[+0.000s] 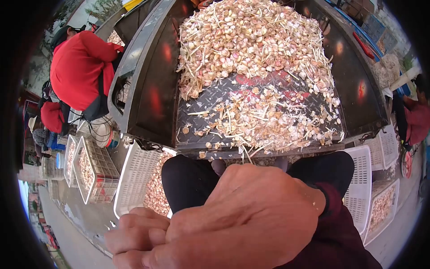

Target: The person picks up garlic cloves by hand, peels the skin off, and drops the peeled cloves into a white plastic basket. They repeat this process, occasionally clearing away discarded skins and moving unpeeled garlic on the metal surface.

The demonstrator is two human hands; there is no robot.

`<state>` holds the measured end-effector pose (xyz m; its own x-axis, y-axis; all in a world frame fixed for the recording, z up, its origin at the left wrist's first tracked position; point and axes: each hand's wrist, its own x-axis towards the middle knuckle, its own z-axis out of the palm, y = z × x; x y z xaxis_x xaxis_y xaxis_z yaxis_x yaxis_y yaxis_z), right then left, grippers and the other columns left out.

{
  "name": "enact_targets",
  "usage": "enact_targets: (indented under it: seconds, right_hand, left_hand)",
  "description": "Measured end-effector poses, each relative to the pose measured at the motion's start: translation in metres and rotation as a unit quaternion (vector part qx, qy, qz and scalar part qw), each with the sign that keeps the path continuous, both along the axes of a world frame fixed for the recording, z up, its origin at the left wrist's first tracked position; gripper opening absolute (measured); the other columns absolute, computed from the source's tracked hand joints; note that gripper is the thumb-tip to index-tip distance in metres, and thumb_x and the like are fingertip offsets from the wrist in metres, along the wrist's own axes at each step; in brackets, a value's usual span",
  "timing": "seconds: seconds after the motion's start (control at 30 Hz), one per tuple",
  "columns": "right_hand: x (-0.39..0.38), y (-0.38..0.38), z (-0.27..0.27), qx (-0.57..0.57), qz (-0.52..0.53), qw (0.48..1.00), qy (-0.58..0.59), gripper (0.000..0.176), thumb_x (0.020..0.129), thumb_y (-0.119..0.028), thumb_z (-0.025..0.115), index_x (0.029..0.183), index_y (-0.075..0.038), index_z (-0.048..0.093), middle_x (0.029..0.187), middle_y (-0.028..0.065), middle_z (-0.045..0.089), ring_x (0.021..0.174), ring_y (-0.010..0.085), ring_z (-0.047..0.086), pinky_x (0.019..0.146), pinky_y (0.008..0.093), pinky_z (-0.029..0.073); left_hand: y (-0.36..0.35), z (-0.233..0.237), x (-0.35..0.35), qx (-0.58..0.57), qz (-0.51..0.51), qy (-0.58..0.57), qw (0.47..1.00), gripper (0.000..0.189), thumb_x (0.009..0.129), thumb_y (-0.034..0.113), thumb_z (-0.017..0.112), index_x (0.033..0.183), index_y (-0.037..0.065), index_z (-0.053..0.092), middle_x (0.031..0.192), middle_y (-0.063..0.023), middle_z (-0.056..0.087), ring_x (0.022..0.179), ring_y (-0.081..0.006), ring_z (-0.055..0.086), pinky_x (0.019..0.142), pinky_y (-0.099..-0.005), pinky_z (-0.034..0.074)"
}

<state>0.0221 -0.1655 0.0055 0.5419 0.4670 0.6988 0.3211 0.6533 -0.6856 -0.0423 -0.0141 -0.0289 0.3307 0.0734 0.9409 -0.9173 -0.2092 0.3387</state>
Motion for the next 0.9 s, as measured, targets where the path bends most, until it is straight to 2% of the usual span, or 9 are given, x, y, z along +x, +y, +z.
enact_targets:
  seconds: [0.07,0.2,0.33,0.47,0.6,0.63,0.73,0.83,0.9]
  right_hand:
    - [0.029,0.005,-0.023,-0.039,-0.079,0.981,-0.175,0.034,0.072,-0.008,0.084,0.096,0.006,0.065,0.085,0.0257,0.065,0.064,0.0241,0.068,0.049,0.0264,0.052]
    - [0.024,-0.002,-0.028,-0.278,-0.058,0.959,0.027,0.016,0.080,-0.009,0.075,0.089,0.000,0.064,0.082,0.0078,0.067,0.059,0.0126,0.065,0.050,0.0231,0.052]
    - [0.024,0.013,-0.046,-0.221,0.026,0.937,0.269,0.013,0.085,-0.009,0.069,0.091,0.002,0.064,0.079,0.0072,0.067,0.060,0.0112,0.067,0.051,0.0211,0.054]
    - [0.024,0.023,-0.065,-0.126,0.069,0.912,0.384,0.015,0.088,-0.010,0.067,0.095,0.003,0.062,0.081,0.0075,0.068,0.062,0.0113,0.067,0.050,0.0202,0.053]
    - [0.017,0.070,-0.096,-0.267,-0.194,0.918,-0.220,0.037,0.078,-0.019,0.075,0.108,-0.002,0.060,0.098,0.0106,0.063,0.078,0.0230,0.067,0.059,0.0299,0.053]
    - [0.009,0.076,-0.091,-0.371,-0.130,0.891,-0.226,0.045,0.076,-0.023,0.076,0.112,-0.003,0.059,0.106,0.0100,0.059,0.082,0.0276,0.065,0.058,0.0322,0.053]
    - [0.005,0.091,-0.114,-0.248,-0.061,0.945,-0.203,0.033,0.078,-0.019,0.069,0.105,-0.003,0.058,0.097,0.0121,0.057,0.073,0.0307,0.063,0.062,0.0382,0.051]
    - [0.042,0.077,-0.134,-0.306,-0.054,0.942,-0.129,0.026,0.081,-0.016,0.067,0.102,-0.002,0.061,0.090,0.0122,0.060,0.078,0.0314,0.063,0.066,0.0394,0.051]
    - [0.085,0.070,-0.159,-0.368,-0.183,0.900,-0.145,0.020,0.086,-0.015,0.062,0.101,-0.002,0.064,0.087,0.0138,0.062,0.085,0.0348,0.062,0.074,0.0416,0.049]
  left_hand:
    - [0.022,0.000,0.000,0.076,0.059,0.179,0.979,0.038,0.062,0.016,0.085,0.094,0.001,0.070,0.081,-0.0102,0.064,0.064,-0.0209,0.065,0.053,-0.0272,0.050]
    - [0.024,-0.019,0.011,0.112,0.121,0.239,0.957,0.026,0.067,0.005,0.078,0.088,-0.001,0.066,0.079,-0.0121,0.067,0.061,-0.0154,0.061,0.052,-0.0251,0.047]
    - [0.024,-0.047,0.010,-0.119,-0.027,0.331,0.936,0.021,0.077,0.001,0.070,0.095,-0.005,0.062,0.082,-0.0119,0.066,0.057,-0.0105,0.058,0.050,-0.0199,0.045]
    - [0.031,-0.054,0.014,-0.316,-0.166,0.497,0.791,0.019,0.095,0.013,0.051,0.098,-0.005,0.056,0.078,-0.0081,0.062,0.054,-0.0097,0.057,0.040,-0.0188,0.041]
    - [0.037,-0.071,0.011,-0.490,-0.112,0.520,0.691,0.024,0.098,0.022,0.049,0.098,-0.002,0.053,0.079,-0.0079,0.059,0.054,-0.0114,0.056,0.039,-0.0183,0.040]
    - [0.037,-0.077,0.005,-0.557,-0.001,0.509,0.656,0.025,0.098,0.024,0.049,0.097,-0.001,0.052,0.083,-0.0101,0.059,0.055,-0.0127,0.055,0.038,-0.0178,0.040]
    - [0.101,-0.116,-0.023,-0.580,-0.205,0.508,0.603,0.023,0.099,0.024,0.048,0.096,0.001,0.051,0.084,-0.0093,0.056,0.052,-0.0112,0.050,0.035,-0.0172,0.037]
    - [0.159,-0.157,-0.048,-0.606,-0.116,0.493,0.613,0.024,0.098,0.025,0.053,0.087,0.004,0.050,0.081,-0.0099,0.055,0.045,-0.0072,0.042,0.028,-0.0157,0.028]
    - [0.202,-0.203,-0.070,-0.588,-0.020,0.505,0.632,0.028,0.096,0.024,0.057,0.105,-0.002,0.051,0.094,-0.0148,0.058,0.065,-0.0134,0.054,0.049,-0.0194,0.048]
